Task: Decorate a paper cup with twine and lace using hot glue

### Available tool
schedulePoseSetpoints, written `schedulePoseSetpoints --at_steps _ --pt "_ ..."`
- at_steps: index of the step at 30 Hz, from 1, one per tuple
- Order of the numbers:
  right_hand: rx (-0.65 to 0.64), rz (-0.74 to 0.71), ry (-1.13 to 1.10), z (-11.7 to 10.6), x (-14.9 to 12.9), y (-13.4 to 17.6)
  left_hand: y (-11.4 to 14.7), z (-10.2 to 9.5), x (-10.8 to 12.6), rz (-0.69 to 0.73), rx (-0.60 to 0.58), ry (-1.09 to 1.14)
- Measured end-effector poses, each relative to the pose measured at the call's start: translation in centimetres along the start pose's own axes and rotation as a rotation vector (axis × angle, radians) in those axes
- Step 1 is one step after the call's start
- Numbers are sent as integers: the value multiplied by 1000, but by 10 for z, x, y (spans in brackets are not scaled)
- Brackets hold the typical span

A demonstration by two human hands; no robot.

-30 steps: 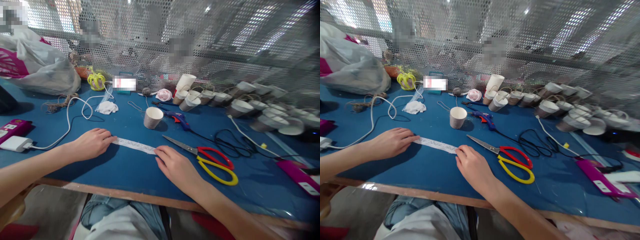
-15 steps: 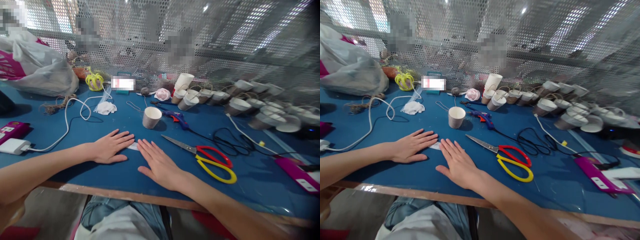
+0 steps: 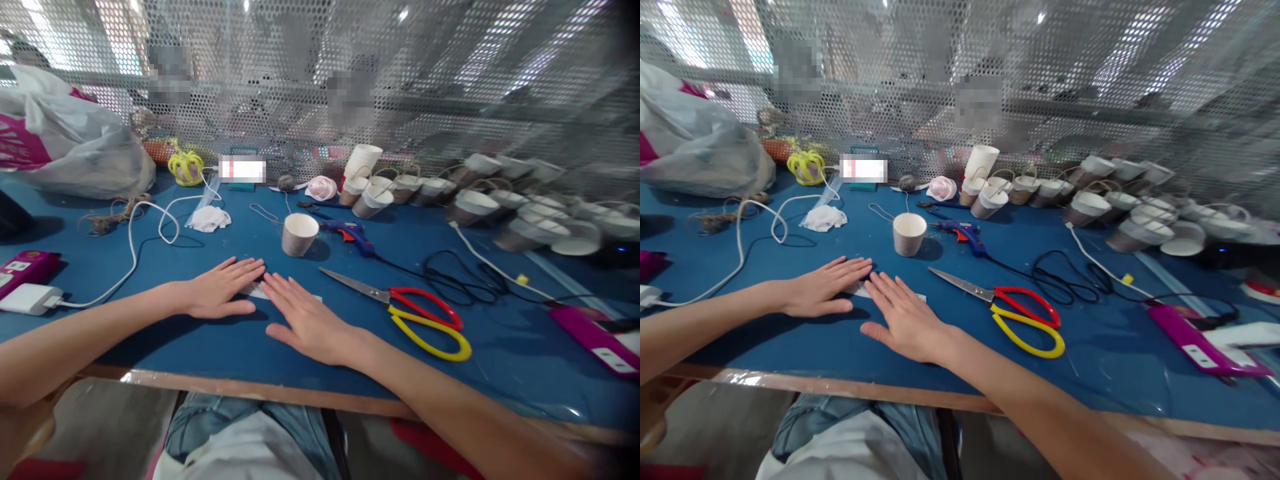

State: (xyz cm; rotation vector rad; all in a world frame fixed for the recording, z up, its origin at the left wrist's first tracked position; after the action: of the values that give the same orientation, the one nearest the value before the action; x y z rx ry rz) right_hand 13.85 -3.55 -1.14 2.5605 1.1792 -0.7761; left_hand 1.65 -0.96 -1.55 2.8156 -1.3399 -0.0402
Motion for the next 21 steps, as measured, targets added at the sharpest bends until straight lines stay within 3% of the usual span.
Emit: schedulePoseSetpoints --at_steps 2,3,4,8,14,21 --pt "169 72 -60 -26 9 6 3 -16 -18 -104 49 95" --pt "288 159 -66 -43 17 11 5 -24 -31 -187 79 115" --pt "320 268 -58 -52 27 16 7 -29 -42 -258 73 104" --pt "260 407 -66 -60 47 25 12 -24 -68 -370 -73 17" --pt "209 413 -138 -47 52 21 11 -11 -65 -327 -114 75" --pt "249 539 -367 -51 53 18 -5 -28 -75 -288 -144 148"
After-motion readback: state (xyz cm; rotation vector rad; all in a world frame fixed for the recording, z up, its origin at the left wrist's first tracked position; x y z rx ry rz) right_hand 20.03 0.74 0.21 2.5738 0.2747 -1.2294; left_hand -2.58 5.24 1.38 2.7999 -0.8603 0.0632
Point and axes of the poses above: each hand's wrist, its own y-axis away from the middle knuckle, its own z-axis out of the palm, x = y × z, the point moved 7 cm from there along -y, towards the middle knuckle, and after that the axes turned 15 degrees about -y, right-handed, at the moved point
